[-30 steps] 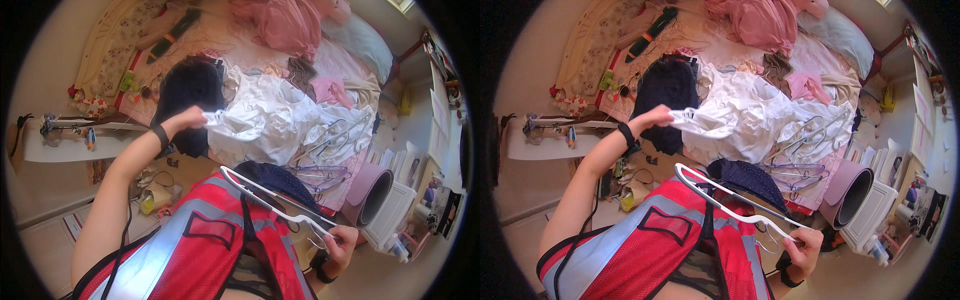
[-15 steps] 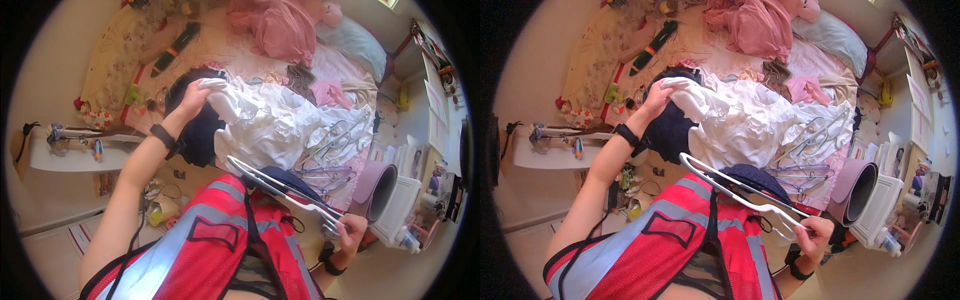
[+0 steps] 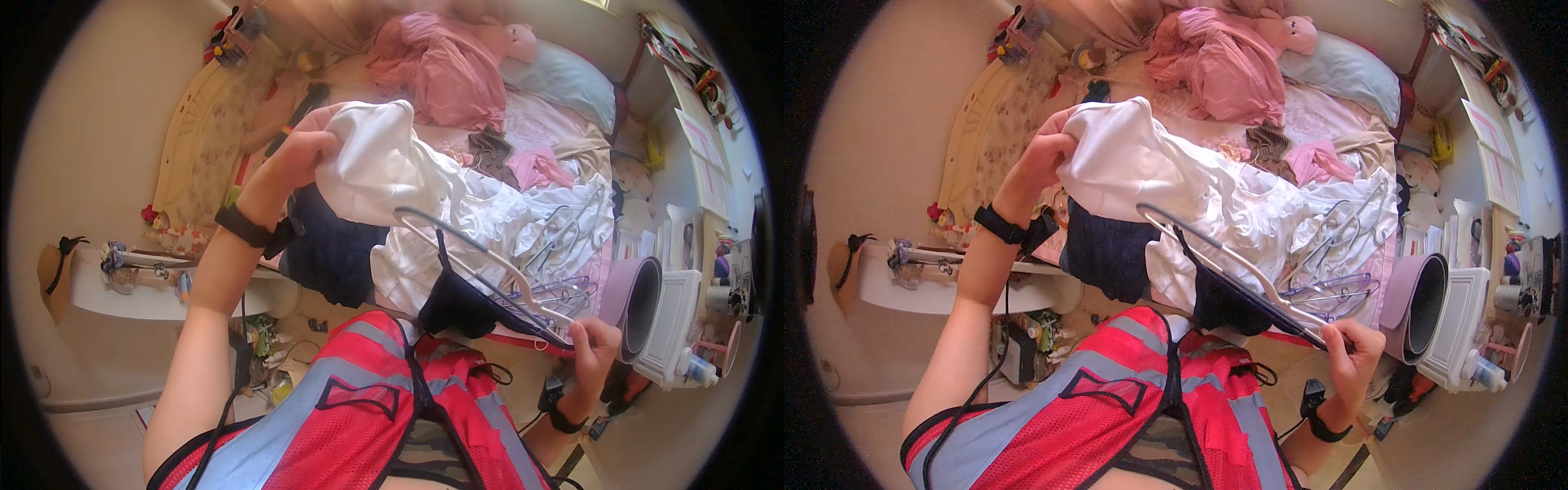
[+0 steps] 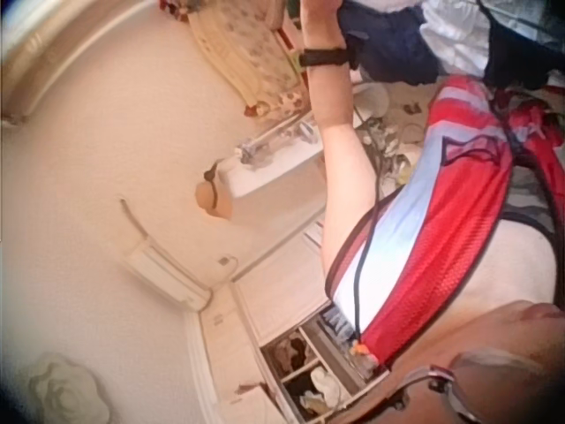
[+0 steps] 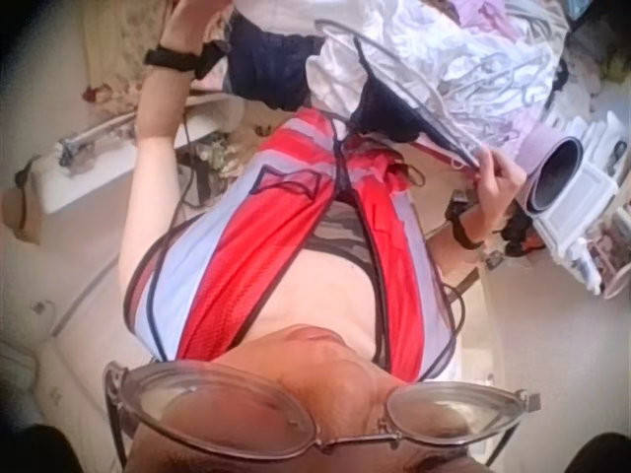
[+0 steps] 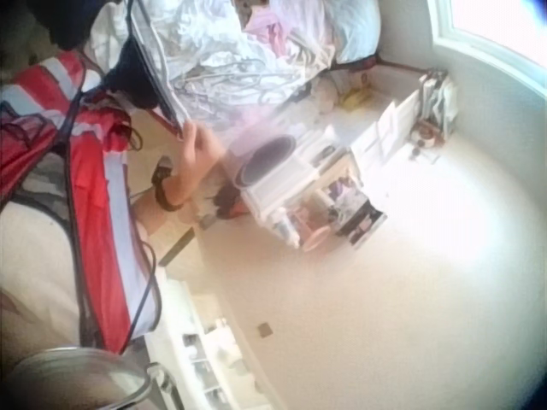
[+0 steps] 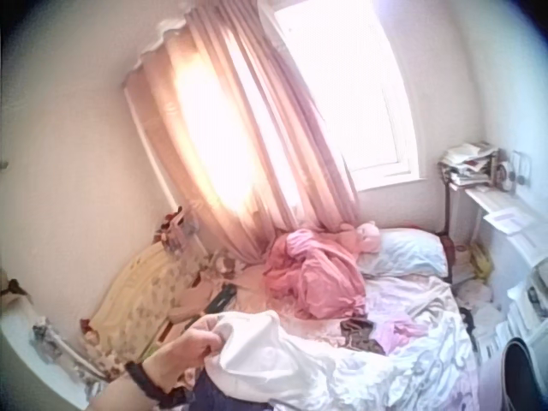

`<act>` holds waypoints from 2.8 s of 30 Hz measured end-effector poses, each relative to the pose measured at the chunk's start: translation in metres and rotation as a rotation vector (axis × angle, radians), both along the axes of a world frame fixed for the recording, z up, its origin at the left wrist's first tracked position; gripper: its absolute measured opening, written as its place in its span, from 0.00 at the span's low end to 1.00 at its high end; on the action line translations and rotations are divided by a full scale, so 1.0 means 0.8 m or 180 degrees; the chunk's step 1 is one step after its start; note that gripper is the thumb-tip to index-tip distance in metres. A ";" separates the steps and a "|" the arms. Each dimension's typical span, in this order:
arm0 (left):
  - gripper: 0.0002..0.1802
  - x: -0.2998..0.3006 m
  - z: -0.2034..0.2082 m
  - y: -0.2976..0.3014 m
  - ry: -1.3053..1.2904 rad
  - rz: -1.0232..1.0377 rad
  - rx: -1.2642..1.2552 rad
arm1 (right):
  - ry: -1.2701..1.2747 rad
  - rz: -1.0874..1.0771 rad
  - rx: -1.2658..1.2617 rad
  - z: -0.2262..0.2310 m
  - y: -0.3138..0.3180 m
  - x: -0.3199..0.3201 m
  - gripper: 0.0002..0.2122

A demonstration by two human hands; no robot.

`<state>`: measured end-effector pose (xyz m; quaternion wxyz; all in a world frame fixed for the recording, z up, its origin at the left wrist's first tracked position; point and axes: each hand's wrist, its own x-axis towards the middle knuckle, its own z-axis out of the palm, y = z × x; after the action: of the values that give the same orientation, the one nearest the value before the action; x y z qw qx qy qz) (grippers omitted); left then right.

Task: The person takes clothes from a closet, places them on a bed to sort through them, puts individual items onto hangers, and then hangs the items back in the closet.

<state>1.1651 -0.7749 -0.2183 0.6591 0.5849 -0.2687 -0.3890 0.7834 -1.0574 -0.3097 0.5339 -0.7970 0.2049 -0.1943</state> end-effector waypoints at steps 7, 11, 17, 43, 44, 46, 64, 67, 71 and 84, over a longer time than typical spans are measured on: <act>0.36 -0.026 0.040 -0.014 -0.0298 -0.0611 0.0413 | -0.0245 -0.0313 0.0378 0.002 0.018 0.022 0.09; 0.35 -0.067 0.047 -0.033 -0.0321 -0.0841 0.0057 | 0.0081 -0.0268 0.0300 0.008 0.047 0.050 0.08; 0.21 -0.165 0.051 -0.078 -0.1956 -0.2437 -0.0858 | -0.0334 -0.0424 -0.0354 0.002 0.106 0.101 0.07; 0.23 -0.090 0.084 0.021 -0.5464 -0.0366 0.0449 | -0.0212 -0.0444 -0.0244 0.041 0.125 0.101 0.11; 0.22 -0.078 0.071 0.010 -0.5819 -0.0151 0.0712 | -0.0285 -0.0432 -0.0228 0.042 0.126 0.098 0.11; 0.18 -0.055 0.052 -0.002 -0.5624 -0.0744 0.0813 | -0.0345 -0.0423 -0.0271 0.044 0.127 0.092 0.11; 0.21 -0.060 0.130 0.065 -0.5427 -0.1089 0.0010 | 0.0155 0.1666 -0.0238 0.112 0.061 0.043 0.07; 0.21 -0.071 0.148 0.085 -0.5119 -0.0791 0.0032 | 0.0178 0.2530 -0.0579 0.092 0.053 0.082 0.08; 0.20 -0.086 0.156 0.099 -0.5021 -0.0358 0.0154 | -0.0137 0.3045 -0.0949 0.057 0.101 0.133 0.15; 0.09 -0.108 0.157 0.173 -0.4736 0.0875 0.0755 | -0.1376 0.0840 -0.1039 0.084 0.099 0.207 0.08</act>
<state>1.0787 -0.6363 -0.0925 0.2798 0.7877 -0.5229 0.1666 0.9491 -0.9786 -0.2429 0.4507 -0.8322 -0.0528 -0.3188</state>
